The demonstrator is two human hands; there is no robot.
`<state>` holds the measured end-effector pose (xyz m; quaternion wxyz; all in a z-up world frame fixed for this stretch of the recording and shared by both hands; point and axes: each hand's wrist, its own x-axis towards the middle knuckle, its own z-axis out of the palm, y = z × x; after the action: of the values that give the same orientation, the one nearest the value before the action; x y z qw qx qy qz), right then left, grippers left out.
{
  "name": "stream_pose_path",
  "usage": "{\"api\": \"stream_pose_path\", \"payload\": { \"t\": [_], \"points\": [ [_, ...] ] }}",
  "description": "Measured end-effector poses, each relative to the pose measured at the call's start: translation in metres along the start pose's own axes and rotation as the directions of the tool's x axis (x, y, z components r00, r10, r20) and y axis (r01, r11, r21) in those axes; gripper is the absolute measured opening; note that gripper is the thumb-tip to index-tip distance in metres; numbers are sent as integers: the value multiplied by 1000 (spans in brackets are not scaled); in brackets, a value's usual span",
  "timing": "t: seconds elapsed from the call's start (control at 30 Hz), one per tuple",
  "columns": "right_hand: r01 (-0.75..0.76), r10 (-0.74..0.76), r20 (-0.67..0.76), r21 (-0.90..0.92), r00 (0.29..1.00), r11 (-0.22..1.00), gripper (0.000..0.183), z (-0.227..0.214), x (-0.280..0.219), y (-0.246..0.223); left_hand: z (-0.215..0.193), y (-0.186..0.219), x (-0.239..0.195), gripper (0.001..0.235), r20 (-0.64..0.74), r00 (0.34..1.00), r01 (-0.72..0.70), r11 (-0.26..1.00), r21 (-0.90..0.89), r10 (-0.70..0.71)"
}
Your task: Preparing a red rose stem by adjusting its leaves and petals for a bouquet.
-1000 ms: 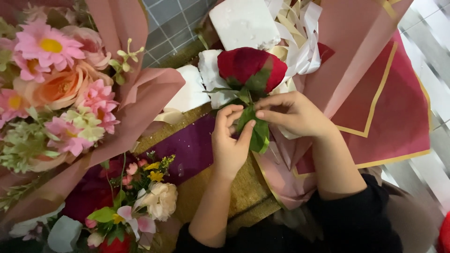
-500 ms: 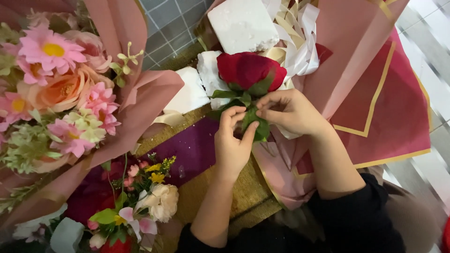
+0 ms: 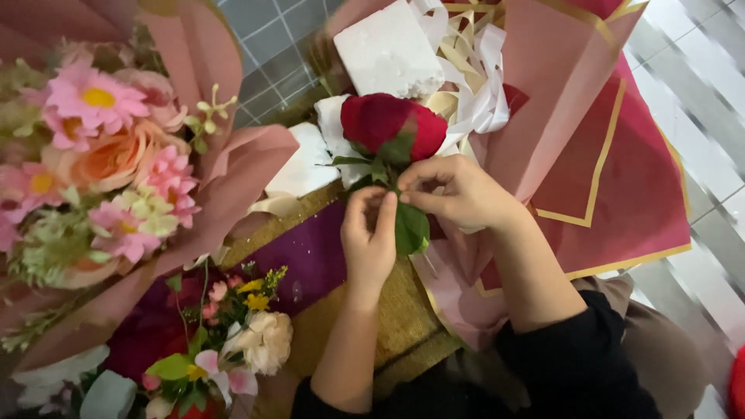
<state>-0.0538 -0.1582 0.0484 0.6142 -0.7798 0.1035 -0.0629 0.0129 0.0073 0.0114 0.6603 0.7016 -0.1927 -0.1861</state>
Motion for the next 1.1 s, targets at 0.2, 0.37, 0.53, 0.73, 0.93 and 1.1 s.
{"api": "stream_pose_path", "payload": {
  "t": [0.2,0.37,0.53,0.73,0.93,1.1],
  "points": [
    [49,-49,-1,59,999,997,13,-2,-6,1,3,-4,-1,17,55,998,10,993,-119,-3],
    [48,-45,-32,78,998,996,13,0,-8,4,4,0,-2,15,32,999,42,982,-183,-37],
    [72,-70,-81,17,994,997,17,0,-1,4,6,-7,6,15,-74,996,-61,997,-41,58],
    [73,-63,-83,134,995,988,30,0,2,-4,9,-7,7,8,-140,985,-107,994,-21,103],
    [80,-77,-37,112,996,990,36,2,-1,-7,10,-5,4,5,-135,986,-100,995,8,100],
    [97,-93,-66,50,993,994,29,-3,-3,-13,10,-8,4,7,-110,991,-69,997,15,71]
  ]
}}
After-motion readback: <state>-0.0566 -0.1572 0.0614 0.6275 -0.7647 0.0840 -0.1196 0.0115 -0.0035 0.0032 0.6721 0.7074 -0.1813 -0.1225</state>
